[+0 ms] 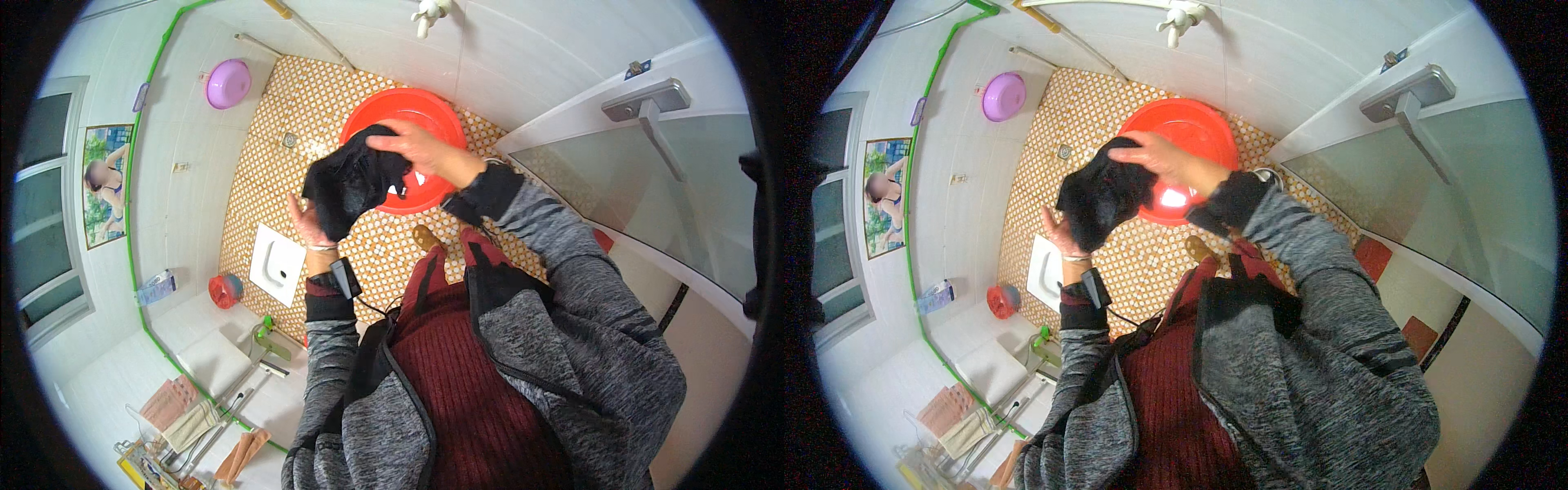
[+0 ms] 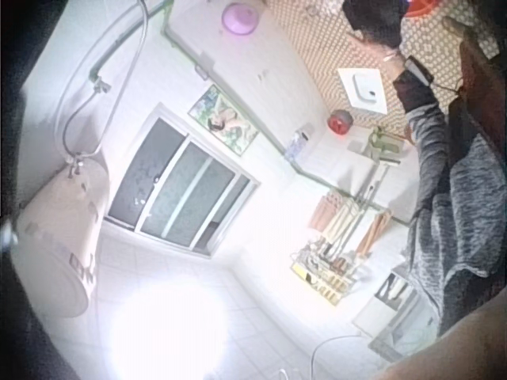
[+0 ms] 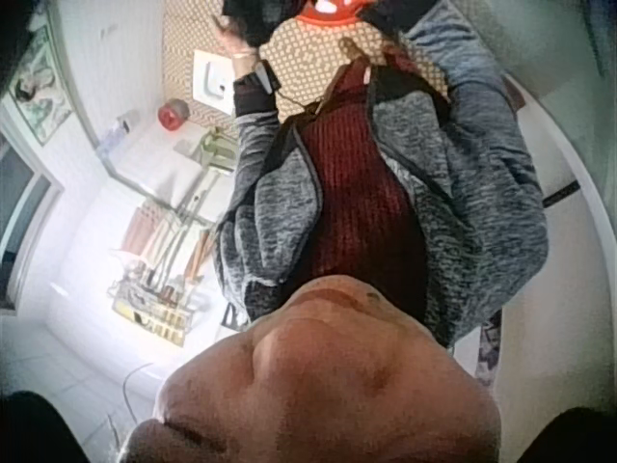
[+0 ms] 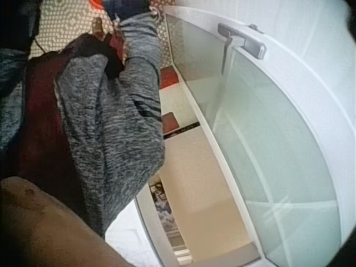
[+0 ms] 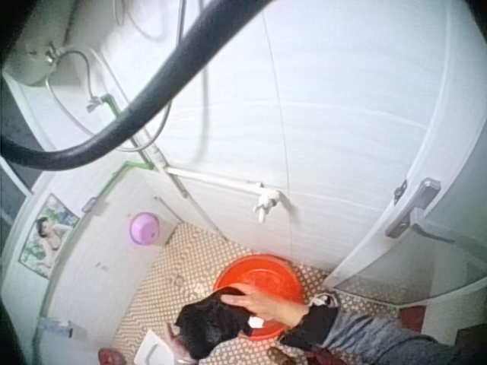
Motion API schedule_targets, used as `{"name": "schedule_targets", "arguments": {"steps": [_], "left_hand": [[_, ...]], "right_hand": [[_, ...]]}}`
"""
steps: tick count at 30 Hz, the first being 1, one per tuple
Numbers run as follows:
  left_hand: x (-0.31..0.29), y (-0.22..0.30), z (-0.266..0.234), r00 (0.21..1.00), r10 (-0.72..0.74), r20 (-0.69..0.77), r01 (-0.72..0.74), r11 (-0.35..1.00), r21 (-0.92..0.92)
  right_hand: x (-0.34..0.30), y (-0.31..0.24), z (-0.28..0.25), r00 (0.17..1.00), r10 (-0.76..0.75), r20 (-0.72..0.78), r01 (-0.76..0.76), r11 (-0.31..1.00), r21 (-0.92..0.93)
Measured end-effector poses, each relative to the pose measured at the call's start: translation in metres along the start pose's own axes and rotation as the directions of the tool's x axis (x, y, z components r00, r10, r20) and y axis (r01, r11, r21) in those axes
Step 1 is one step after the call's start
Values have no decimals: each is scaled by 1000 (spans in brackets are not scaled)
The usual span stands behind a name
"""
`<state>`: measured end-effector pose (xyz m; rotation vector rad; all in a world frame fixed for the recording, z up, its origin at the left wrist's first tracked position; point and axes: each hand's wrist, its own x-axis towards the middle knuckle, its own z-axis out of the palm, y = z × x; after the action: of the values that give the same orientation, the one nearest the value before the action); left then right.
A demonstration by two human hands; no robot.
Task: The person washes a black sock by hand in a red basin, repeatedly dipping, scrubbing, and rinsing it under running water from a wall tap. After wringing the sock, the person moves the basin and retrieves a mop from a wall rack.
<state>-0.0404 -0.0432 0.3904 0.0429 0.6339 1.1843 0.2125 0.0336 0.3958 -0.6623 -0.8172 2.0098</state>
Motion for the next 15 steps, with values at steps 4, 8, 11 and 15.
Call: {"name": "schedule_targets", "arguments": {"steps": [4,8,11,15], "left_hand": [[57,-42,-38,997,43,71,-58,971,232],[88,-56,-55,971,-30,239,-21,978,207],[88,-61,-37,963,-87,255,48,987,155],[81,-67,-6,959,-130,-250,158,983,97]], "right_hand": [[13,47,51,955,-296,8,255,810,-528],[12,73,77,769,-486,415,610,365,-704],[25,58,57,871,-332,361,457,284,-843],[36,35,38,859,-512,17,97,130,-987]]}}
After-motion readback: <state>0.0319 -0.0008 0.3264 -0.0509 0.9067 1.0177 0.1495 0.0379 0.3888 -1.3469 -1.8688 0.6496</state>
